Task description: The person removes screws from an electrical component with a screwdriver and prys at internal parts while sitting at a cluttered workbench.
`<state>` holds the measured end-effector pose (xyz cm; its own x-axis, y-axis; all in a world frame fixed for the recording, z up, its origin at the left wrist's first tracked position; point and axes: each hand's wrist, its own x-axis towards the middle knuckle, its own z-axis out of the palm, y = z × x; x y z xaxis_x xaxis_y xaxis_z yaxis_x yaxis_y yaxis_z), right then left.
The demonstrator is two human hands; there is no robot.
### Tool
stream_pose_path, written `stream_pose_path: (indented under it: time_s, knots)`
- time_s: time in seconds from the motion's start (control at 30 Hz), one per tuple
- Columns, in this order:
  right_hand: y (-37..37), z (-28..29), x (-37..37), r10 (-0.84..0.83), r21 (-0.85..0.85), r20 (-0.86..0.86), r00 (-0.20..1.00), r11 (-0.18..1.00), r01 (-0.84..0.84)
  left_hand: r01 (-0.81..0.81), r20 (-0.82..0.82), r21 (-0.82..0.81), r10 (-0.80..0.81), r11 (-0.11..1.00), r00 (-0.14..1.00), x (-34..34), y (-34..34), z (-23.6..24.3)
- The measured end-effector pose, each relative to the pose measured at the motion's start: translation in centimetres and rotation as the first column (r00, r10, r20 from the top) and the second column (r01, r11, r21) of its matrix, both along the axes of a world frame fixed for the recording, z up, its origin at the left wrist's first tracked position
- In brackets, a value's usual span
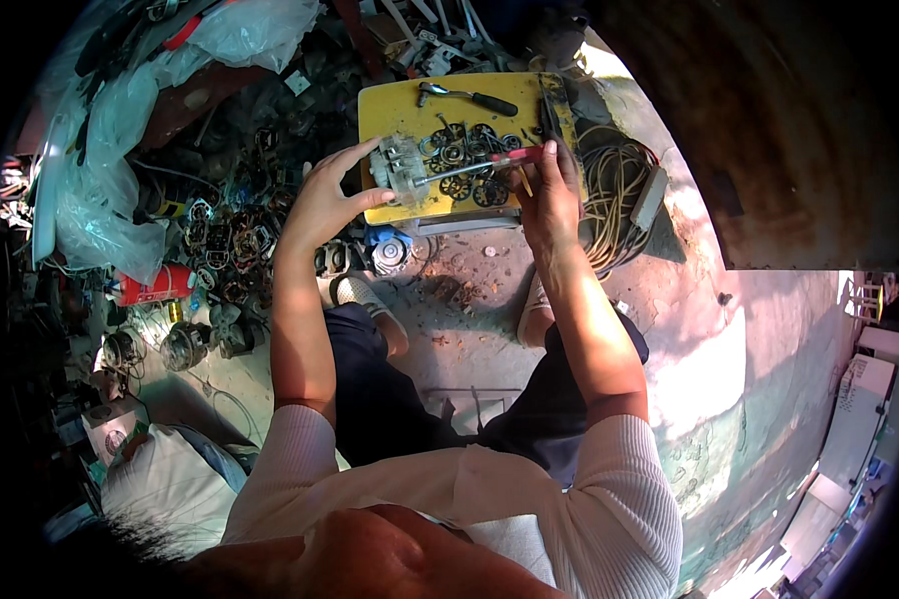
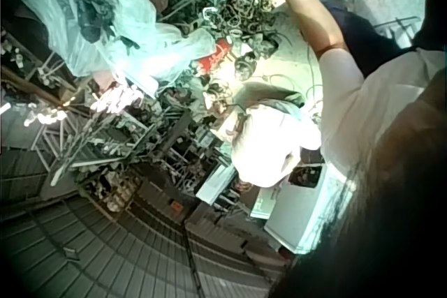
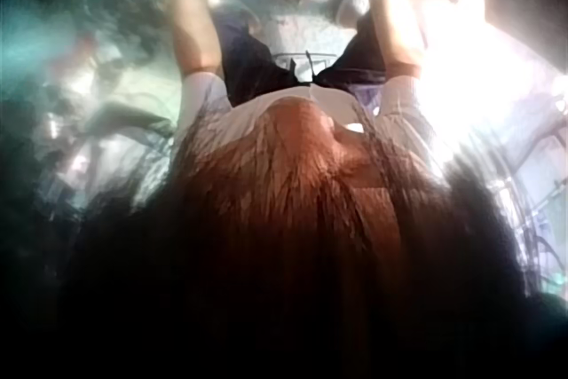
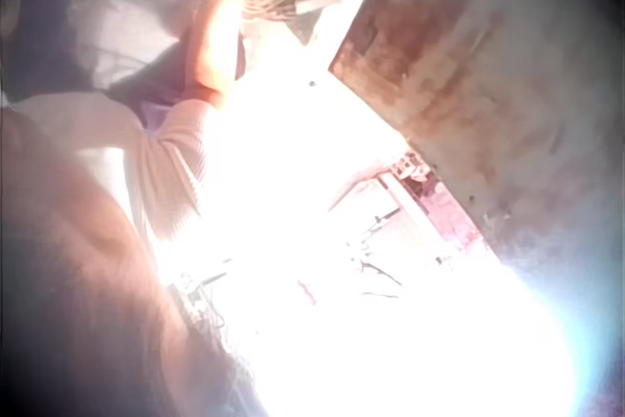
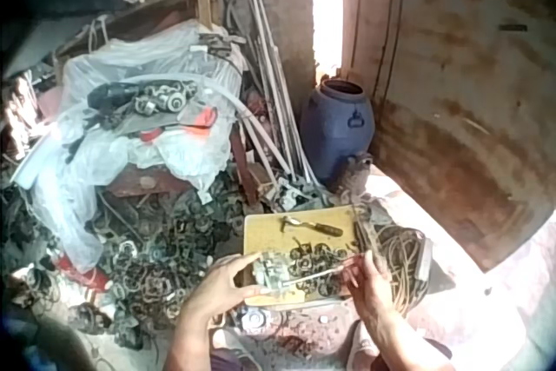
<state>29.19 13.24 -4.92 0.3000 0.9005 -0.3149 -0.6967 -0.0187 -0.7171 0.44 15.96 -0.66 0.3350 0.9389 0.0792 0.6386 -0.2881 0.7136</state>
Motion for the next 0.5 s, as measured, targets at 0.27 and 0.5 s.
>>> stream_pose_path:
  time_s: [0.27,0.5]
  knots:
    - [0.3,-0.7,0.1,-0.063,-0.002,-0.025,0.998,0.998,0.063,-0.015,-0.047,-0.013,0.014,1.0,0.999,0.2,-0.1,0.3]
    - [-0.4,1.0,-0.2,0.015,-0.075,0.086,0.996,0.997,-0.008,-0.016,-0.188,0.063,0.028,0.998,0.982,0.3,-0.4,0.5]
